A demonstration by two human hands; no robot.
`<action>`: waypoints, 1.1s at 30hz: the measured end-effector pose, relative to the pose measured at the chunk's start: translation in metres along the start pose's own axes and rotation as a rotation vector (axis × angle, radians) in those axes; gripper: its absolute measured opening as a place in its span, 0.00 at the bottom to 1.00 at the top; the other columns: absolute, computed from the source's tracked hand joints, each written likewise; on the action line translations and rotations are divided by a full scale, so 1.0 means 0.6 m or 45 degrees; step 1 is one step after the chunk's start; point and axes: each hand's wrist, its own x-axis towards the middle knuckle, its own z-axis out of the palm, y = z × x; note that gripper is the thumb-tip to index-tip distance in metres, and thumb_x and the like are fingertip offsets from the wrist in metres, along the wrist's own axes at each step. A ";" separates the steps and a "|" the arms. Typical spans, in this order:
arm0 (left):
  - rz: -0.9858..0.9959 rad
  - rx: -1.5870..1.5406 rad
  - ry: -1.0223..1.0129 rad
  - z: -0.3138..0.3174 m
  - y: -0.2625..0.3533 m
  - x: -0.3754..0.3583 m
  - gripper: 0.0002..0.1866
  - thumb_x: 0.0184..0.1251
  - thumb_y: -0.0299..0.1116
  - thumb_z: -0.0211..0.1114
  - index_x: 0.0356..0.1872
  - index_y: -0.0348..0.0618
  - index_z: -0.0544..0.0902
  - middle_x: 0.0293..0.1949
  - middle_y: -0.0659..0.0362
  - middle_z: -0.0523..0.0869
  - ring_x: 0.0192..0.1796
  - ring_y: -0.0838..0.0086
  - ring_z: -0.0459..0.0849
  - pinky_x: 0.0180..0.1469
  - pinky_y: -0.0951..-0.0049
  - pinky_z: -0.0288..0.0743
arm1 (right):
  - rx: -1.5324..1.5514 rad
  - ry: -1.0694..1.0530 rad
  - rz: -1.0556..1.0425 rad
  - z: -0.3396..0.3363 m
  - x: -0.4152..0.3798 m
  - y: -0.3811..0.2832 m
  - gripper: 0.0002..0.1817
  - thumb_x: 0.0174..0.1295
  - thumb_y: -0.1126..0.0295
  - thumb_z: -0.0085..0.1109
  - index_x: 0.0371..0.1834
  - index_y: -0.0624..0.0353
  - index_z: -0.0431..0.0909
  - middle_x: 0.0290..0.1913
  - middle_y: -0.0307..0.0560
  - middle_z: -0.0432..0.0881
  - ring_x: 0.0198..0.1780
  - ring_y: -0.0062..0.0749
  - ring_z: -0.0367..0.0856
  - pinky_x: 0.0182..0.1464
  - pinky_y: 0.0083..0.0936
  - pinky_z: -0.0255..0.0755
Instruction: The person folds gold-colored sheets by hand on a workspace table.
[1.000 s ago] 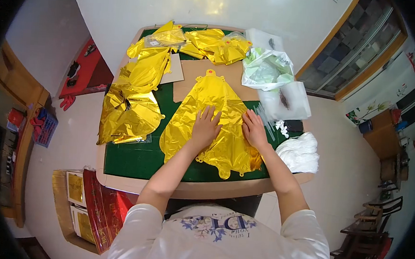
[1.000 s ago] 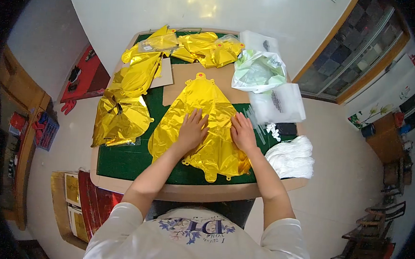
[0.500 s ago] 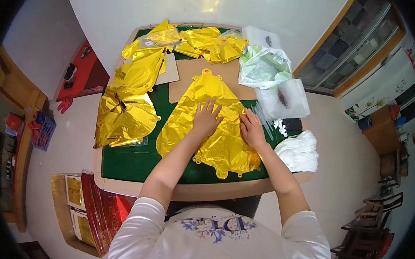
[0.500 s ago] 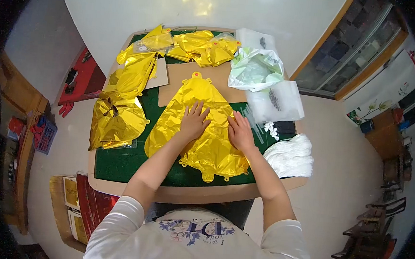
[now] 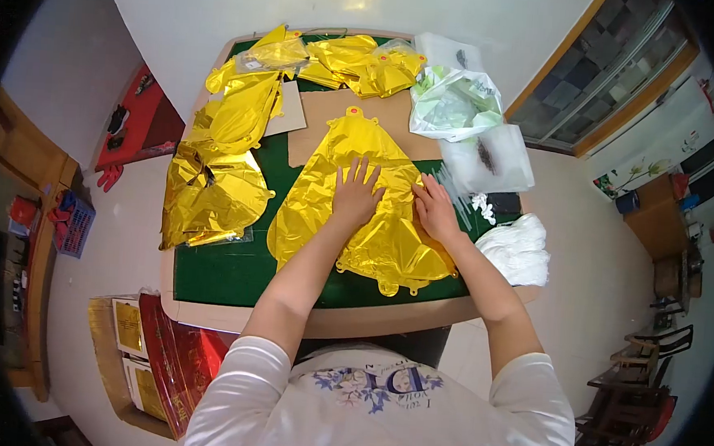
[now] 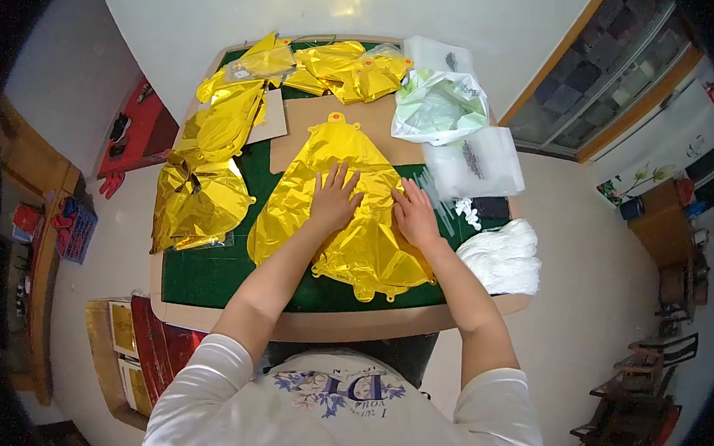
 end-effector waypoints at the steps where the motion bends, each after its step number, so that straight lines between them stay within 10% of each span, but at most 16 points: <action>1: 0.000 -0.008 0.018 0.000 0.000 0.000 0.30 0.74 0.54 0.44 0.73 0.58 0.61 0.76 0.56 0.54 0.77 0.61 0.48 0.74 0.47 0.38 | -0.012 -0.020 -0.003 -0.003 0.003 0.001 0.19 0.67 0.67 0.50 0.60 0.56 0.75 0.71 0.52 0.63 0.73 0.45 0.58 0.72 0.43 0.52; 33: -0.031 -0.022 -0.019 0.008 0.008 0.013 0.30 0.73 0.55 0.44 0.73 0.57 0.60 0.76 0.55 0.53 0.78 0.61 0.46 0.73 0.42 0.36 | -0.102 0.023 -0.004 -0.002 0.018 -0.012 0.15 0.65 0.69 0.53 0.53 0.59 0.79 0.68 0.52 0.68 0.70 0.44 0.63 0.70 0.44 0.56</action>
